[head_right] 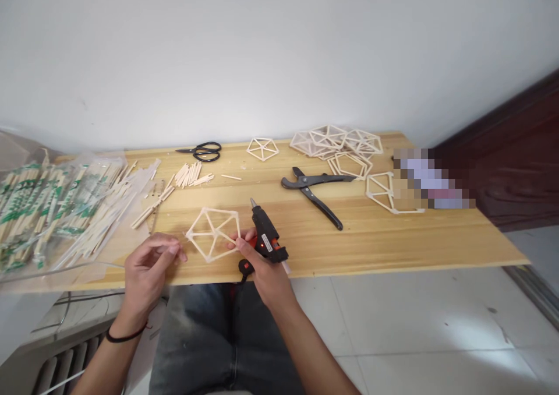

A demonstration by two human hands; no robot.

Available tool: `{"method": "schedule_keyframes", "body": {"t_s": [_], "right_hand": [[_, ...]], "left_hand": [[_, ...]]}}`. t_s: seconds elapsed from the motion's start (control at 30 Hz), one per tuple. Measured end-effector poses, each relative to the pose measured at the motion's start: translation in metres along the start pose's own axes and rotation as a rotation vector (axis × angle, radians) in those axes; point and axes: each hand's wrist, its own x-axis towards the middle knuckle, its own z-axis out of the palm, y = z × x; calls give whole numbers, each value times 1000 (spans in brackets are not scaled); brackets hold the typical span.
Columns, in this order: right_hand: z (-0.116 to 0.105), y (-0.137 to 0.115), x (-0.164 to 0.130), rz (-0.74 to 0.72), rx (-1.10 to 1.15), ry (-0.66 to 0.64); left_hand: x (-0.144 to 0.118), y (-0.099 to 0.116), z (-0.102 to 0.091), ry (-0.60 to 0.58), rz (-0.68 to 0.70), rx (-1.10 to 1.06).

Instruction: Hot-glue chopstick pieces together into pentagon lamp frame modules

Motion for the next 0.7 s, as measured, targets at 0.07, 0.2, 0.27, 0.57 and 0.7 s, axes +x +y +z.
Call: {"method": "schedule_keyframes", "body": {"t_s": [0.07,0.2,0.27,0.57,0.7], "right_hand": [[0,0,0,7,-4,2],[-1,0,0,-6,1,-5],[-1,1,0,-14,-13,-12],[-2,0,0,-16,-4,-50],[-4,2,0,-24,-22,-61]], "left_hand": [[0,0,0,3,8,13],[1,-1,-1,-3,22,30],[1,-1,-2,-9,29,39],[1,-3,-3,-55,-12,-19],[1,-3,-3,-58,-5,-15]]}}
